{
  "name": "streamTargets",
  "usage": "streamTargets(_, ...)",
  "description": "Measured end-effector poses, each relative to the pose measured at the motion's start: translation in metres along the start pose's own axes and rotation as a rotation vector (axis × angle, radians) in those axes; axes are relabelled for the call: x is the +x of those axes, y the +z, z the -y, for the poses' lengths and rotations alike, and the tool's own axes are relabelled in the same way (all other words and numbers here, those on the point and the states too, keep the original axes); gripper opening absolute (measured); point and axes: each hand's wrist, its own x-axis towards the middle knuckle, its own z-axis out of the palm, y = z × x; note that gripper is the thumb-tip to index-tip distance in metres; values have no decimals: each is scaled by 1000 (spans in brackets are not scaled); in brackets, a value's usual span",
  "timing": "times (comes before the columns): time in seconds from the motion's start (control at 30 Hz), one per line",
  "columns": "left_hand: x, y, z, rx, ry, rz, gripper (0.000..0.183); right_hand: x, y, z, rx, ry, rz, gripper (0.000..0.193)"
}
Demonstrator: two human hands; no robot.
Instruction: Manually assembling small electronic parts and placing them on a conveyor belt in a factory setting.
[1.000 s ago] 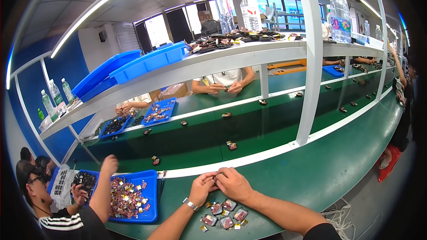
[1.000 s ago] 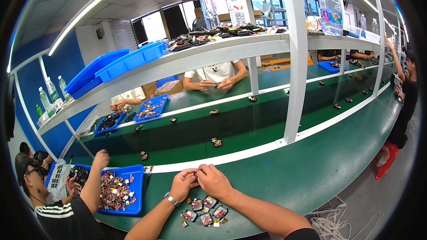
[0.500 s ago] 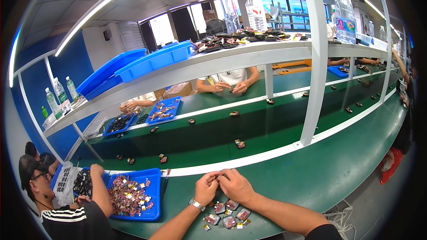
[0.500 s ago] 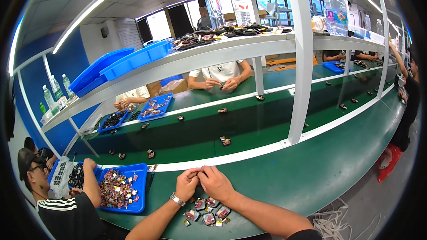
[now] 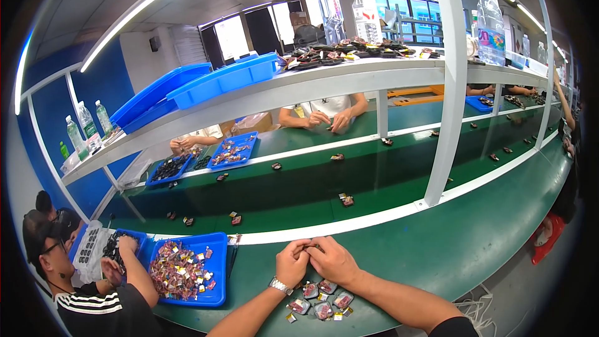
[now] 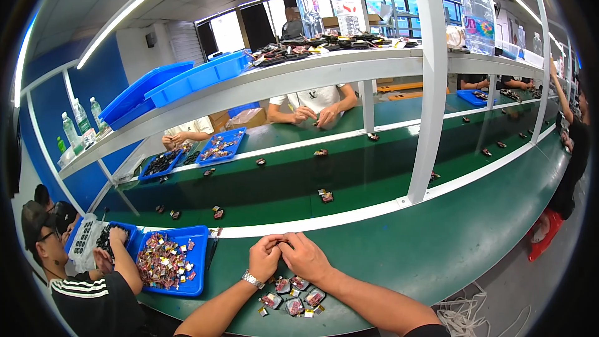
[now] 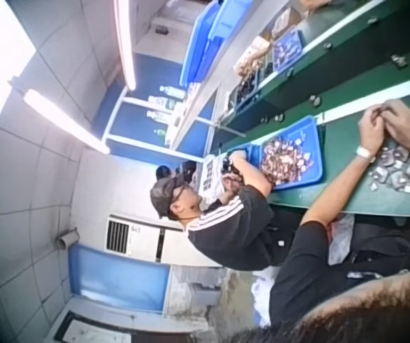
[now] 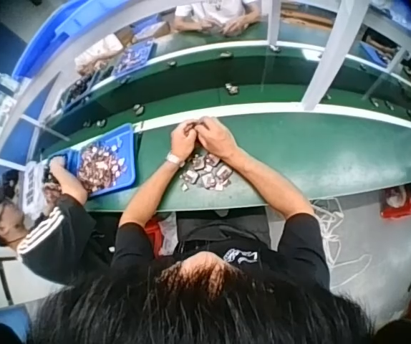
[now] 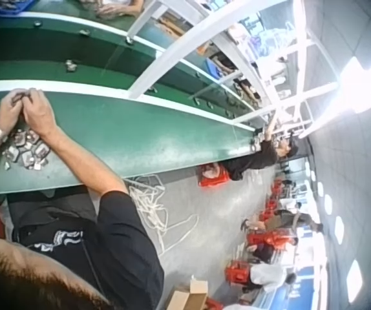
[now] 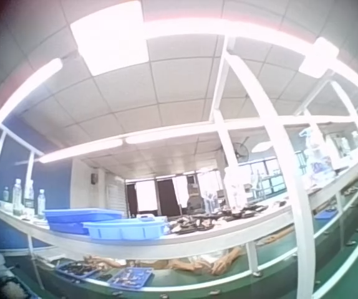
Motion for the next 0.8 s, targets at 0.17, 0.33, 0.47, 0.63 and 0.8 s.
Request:
streamTargets(0.17,-1,2,-10,-309,-86,70,34,0,-5,-2,-46,54,-14,16)
streamTargets(0.33,-1,0,-8,-335,-138,110,35,-2,-2,-8,-40,42,-29,14)
streamTargets(0.47,0,0,-10,-380,-170,93,36,-4,0,-7,-28,84,-28,14)
streamTargets(0.63,0,3,-9,-440,-155,66,35,-6,3,-10,49,117,-42,16)
streamTargets(0.8,1,3,-6,-362,-173,39,32,1,1,-7,431,474,-77,16)
